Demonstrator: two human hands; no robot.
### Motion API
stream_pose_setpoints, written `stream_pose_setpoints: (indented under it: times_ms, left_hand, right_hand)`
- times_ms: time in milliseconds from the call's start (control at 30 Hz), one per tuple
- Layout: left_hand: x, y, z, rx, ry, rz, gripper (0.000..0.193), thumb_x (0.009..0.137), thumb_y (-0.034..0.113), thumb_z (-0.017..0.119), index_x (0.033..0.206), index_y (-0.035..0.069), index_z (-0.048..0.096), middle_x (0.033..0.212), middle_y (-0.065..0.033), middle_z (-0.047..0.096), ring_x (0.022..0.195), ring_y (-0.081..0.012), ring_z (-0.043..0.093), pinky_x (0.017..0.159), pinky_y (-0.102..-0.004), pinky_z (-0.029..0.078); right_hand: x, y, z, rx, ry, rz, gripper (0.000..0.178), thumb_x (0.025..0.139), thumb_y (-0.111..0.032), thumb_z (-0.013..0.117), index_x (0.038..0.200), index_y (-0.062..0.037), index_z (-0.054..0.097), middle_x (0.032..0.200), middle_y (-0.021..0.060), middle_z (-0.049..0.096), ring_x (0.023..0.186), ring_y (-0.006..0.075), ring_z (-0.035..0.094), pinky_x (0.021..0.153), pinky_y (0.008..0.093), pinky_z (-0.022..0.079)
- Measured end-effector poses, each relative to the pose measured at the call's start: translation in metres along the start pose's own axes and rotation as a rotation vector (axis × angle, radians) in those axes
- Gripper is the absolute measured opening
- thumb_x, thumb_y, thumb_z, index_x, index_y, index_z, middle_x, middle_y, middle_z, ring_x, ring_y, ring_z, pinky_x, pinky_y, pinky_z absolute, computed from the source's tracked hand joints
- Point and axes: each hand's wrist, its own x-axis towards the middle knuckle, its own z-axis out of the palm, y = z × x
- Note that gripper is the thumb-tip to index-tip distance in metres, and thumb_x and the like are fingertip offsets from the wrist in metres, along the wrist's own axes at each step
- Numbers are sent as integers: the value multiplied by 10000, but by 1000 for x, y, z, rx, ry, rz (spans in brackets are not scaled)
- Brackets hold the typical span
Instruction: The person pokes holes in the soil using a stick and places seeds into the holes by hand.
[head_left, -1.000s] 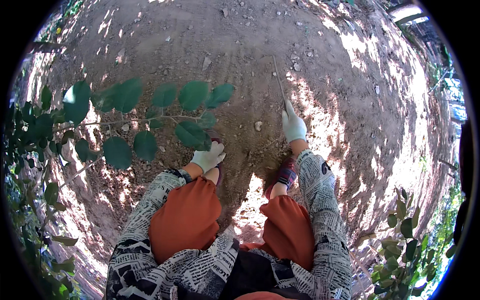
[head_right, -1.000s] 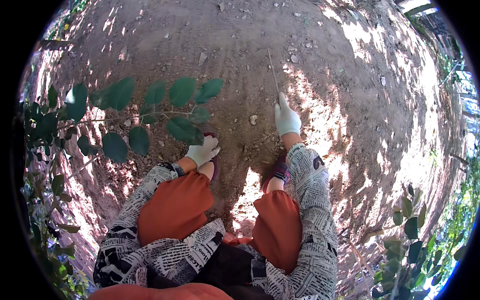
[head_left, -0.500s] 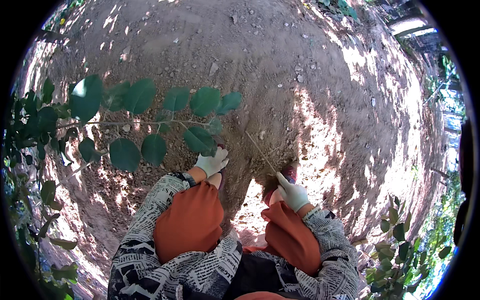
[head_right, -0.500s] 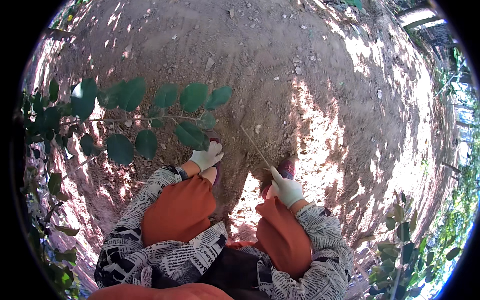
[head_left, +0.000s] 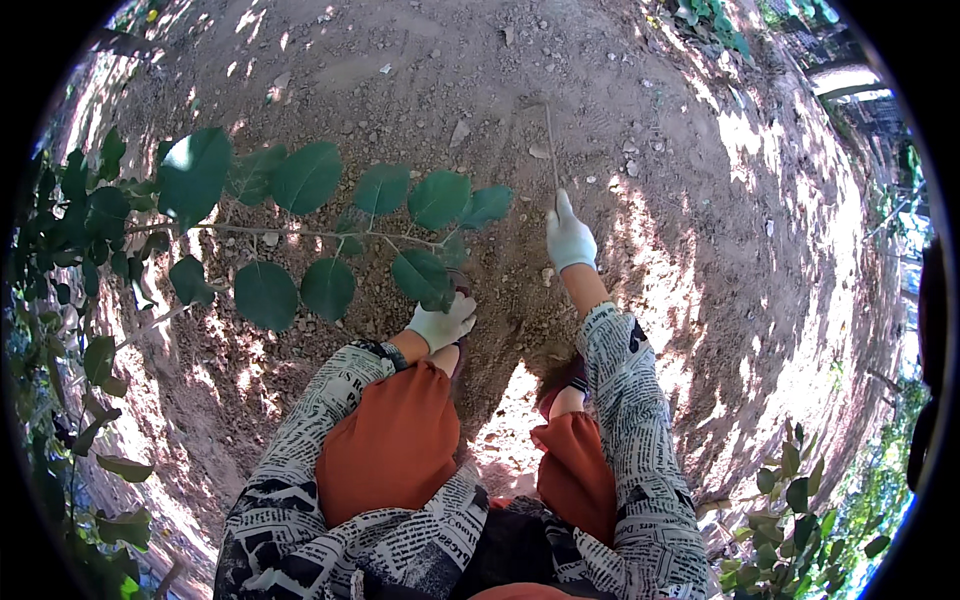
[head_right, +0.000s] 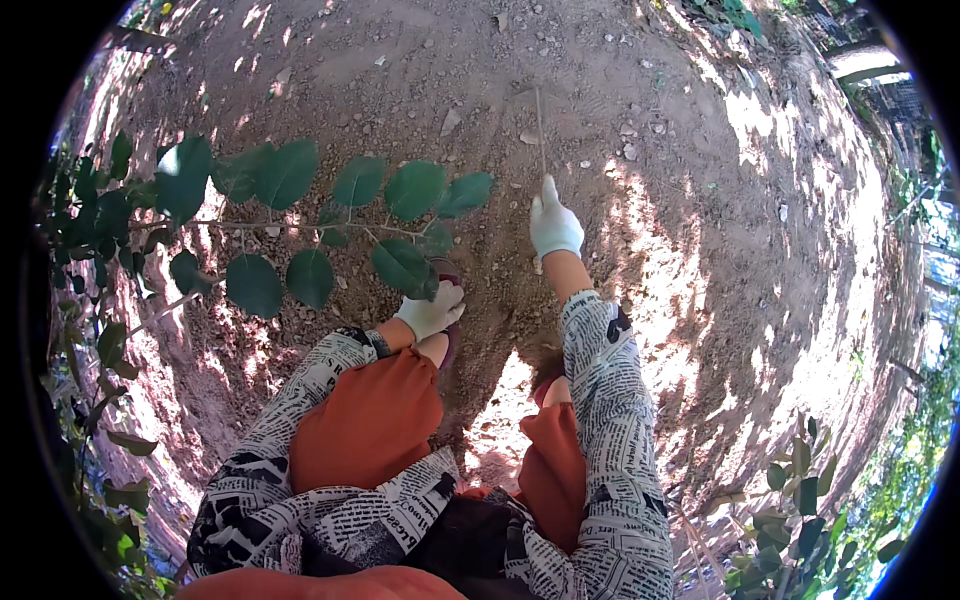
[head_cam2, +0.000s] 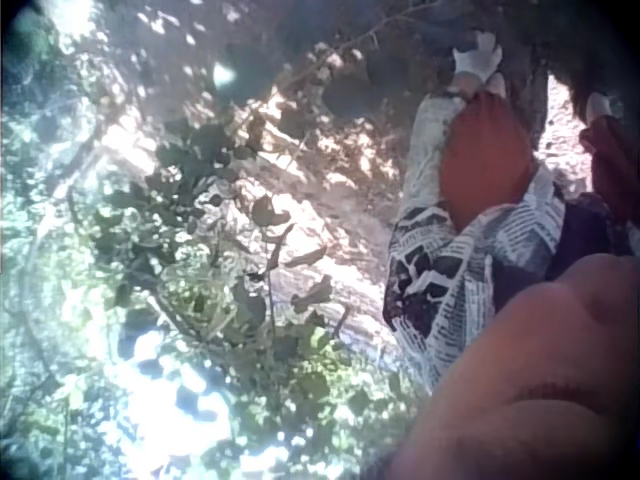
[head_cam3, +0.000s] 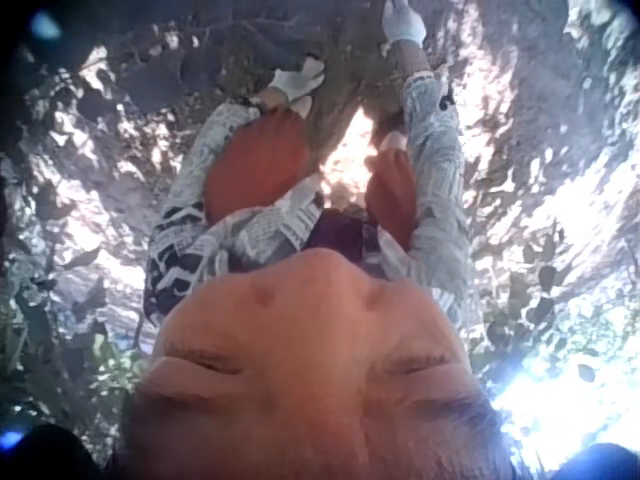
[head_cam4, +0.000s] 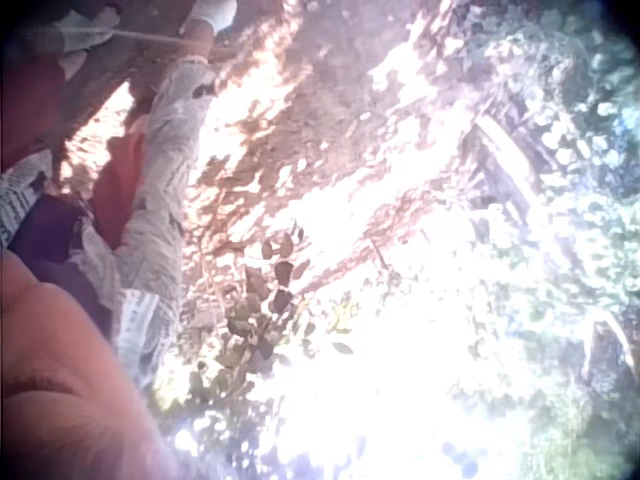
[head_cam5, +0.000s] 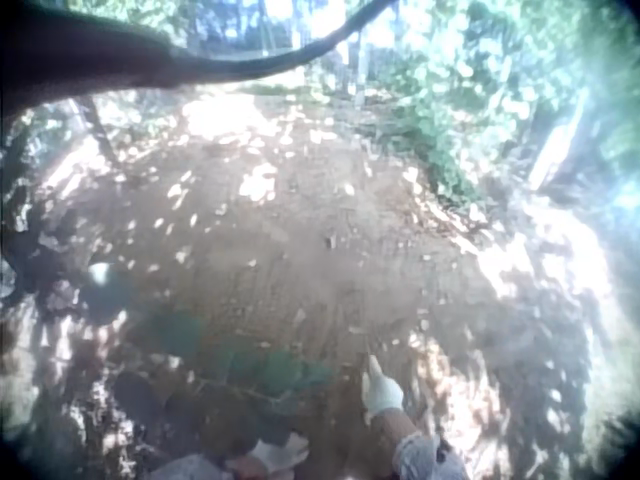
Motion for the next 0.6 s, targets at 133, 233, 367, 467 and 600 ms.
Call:
stream_pose_setpoints:
  times_ms: [133, 233, 367, 467, 600]
  left_hand:
    - [-3, 1, -3, -14, 38, -8, 219, 894, 281, 570, 931, 71, 622, 818, -132, 597, 815, -355, 585, 707, -490, 474]
    - [-2, 2, -2, 24, 48, 10, 233, 904, 307, 566, 907, 79, 613, 825, -132, 596, 794, -357, 586, 697, -486, 465]
    - [-3, 0, 1, 24, 49, 22, 230, 899, 308, 568, 908, 83, 616, 828, -128, 596, 798, -355, 585, 700, -487, 464]
    - [-2, -1, 1, -17, 79, 34, 229, 896, 302, 569, 893, 78, 612, 826, -128, 596, 797, -352, 585, 699, -484, 463]
    - [-9, -10, 12, -34, 179, 40, 232, 893, 297, 570, 878, 69, 606, 813, -127, 595, 793, -354, 585, 702, -478, 461]
  right_hand:
    - [-67, 9, 20, -75, -179, -107, 527, 975, -378, 431, 1470, -269, 286, 798, 221, 679, 756, 423, 659, 705, 523, 514]
    - [-129, 37, 14, -111, -244, -182, 545, 967, -357, 454, 1475, -263, 280, 743, 193, 674, 684, 403, 652, 629, 508, 504]
    - [-192, 60, -4, -161, -417, -212, 565, 950, -342, 488, 1475, -254, 300, 702, 154, 666, 637, 371, 647, 587, 492, 495]
    - [-194, 78, -15, -127, -356, -281, 542, 946, -337, 499, 1461, -268, 345, 697, 148, 664, 631, 368, 645, 586, 488, 497]
    - [-128, 48, -10, -62, -186, -275, 503, 953, -334, 488, 1441, -276, 377, 730, 175, 665, 665, 381, 649, 611, 502, 502]
